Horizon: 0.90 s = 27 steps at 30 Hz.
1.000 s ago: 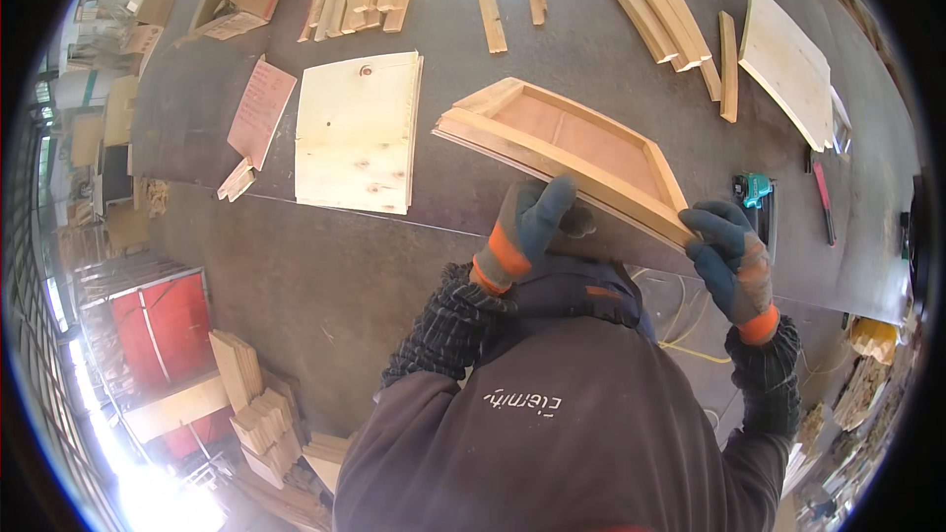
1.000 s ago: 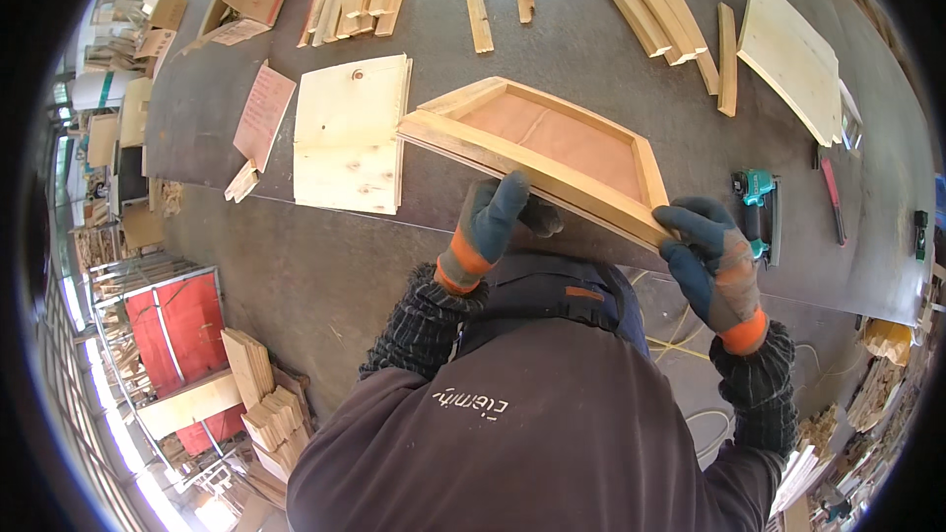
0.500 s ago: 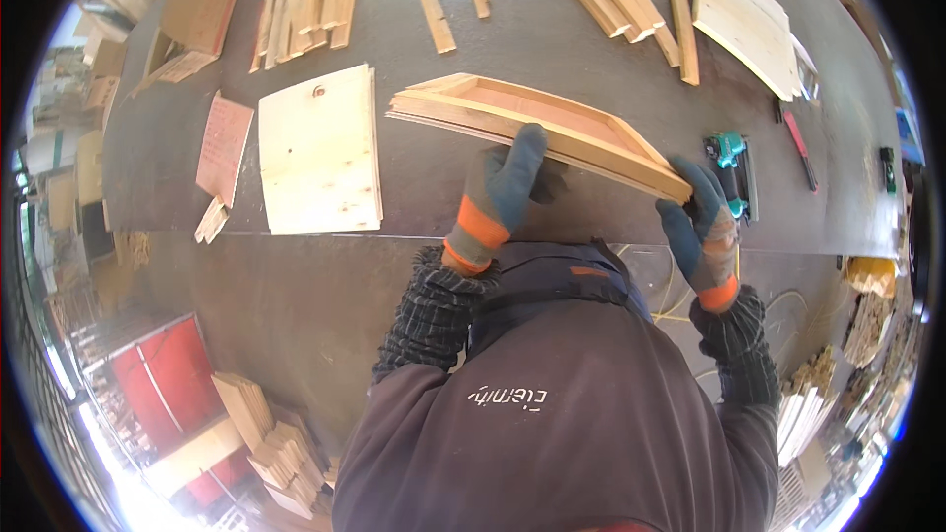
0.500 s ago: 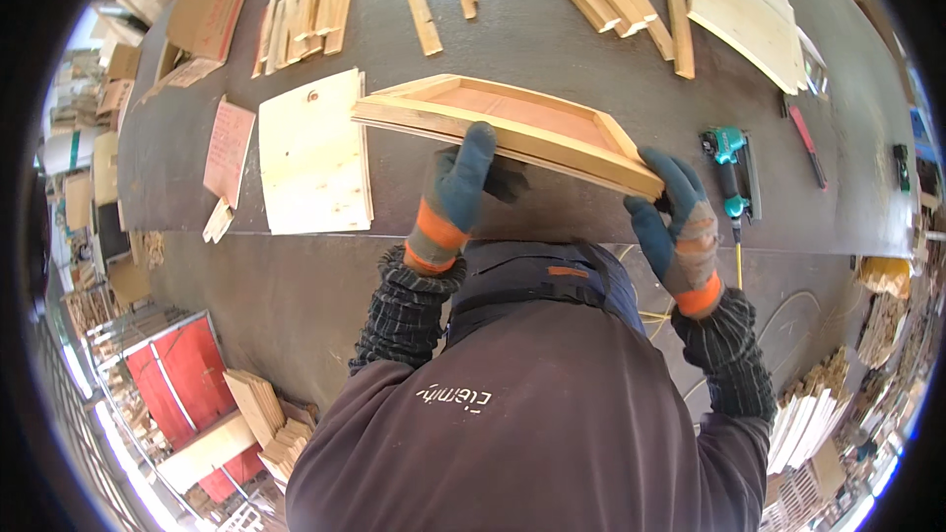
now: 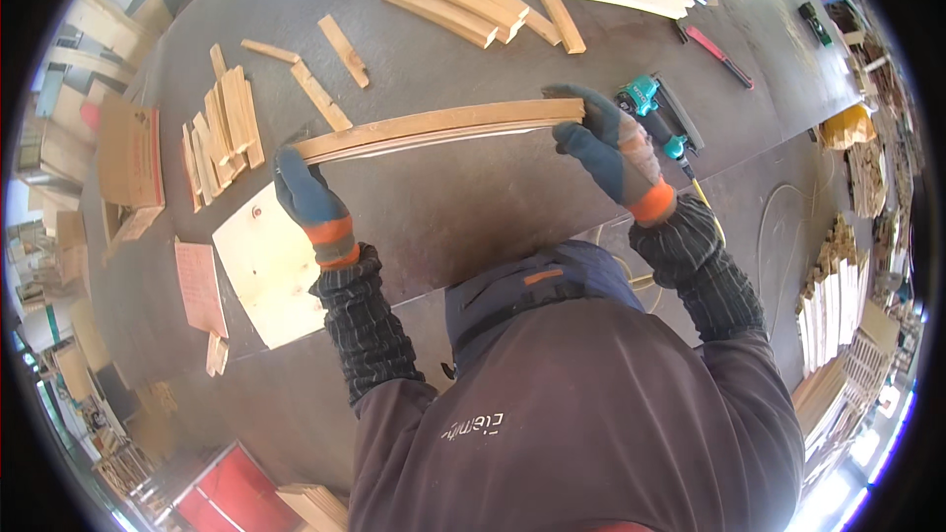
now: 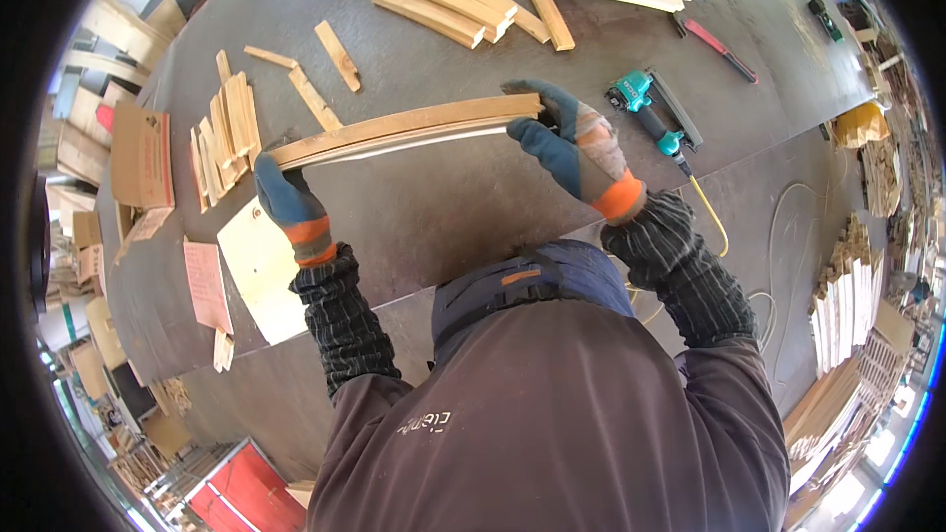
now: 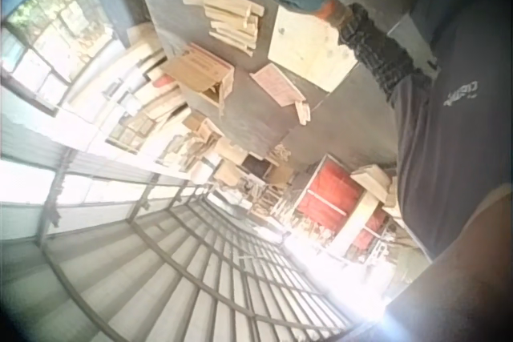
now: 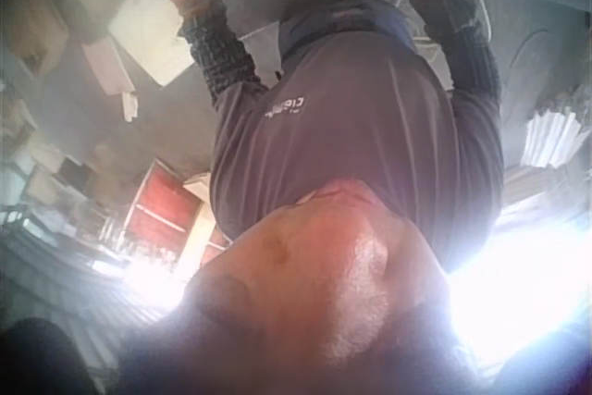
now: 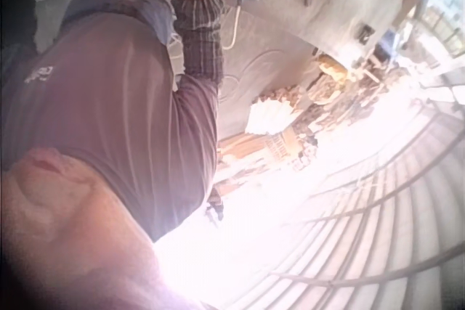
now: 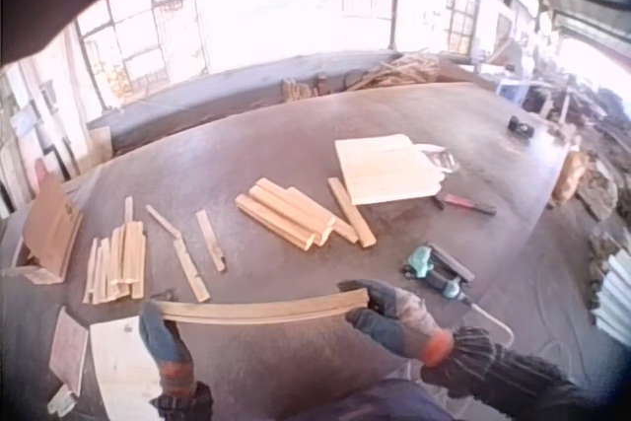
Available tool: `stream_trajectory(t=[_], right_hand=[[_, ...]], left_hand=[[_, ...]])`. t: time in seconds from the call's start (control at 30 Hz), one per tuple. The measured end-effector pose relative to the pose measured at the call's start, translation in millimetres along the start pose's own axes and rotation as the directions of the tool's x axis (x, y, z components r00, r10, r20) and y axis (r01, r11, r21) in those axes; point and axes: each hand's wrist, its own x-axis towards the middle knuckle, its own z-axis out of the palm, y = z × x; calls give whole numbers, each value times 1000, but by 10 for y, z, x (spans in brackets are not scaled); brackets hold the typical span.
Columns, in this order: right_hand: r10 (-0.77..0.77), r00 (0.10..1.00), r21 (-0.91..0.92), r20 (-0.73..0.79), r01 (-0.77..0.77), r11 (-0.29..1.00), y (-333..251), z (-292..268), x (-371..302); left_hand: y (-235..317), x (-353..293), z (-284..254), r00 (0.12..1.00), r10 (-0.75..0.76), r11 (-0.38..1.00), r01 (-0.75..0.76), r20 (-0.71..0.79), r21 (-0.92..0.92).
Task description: Assembling wooden panels and slats using a pneumatic nail gun in a workshop setting.
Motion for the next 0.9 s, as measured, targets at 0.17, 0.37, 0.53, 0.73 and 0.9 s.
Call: stream_trajectory(t=[0.17, 0.37, 0.53, 0.73, 0.9], right_hand=[[-62, 995, 99, -81, 70, 993, 142, 70, 292], [-324, 917, -159, -233, 293, 943, 246, 125, 708], [-322, 925, -268, -202, 265, 926, 217, 87, 835], [-264, 946, -281, -188, 205, 937, 340, 18, 991], [-105, 973, -120, -207, 81, 989, 176, -13, 994]], left_hand=[[-39, 262, 202, 992, -44, 989, 60, -121, 135], [-184, 629, 400, 997, -17, 996, 23, -72, 86], [-200, 834, 435, 996, -84, 995, 85, -15, 59], [-205, 965, 504, 990, -139, 987, 135, 38, 89], [-155, 1063, 595, 980, -198, 978, 197, 23, 64]])
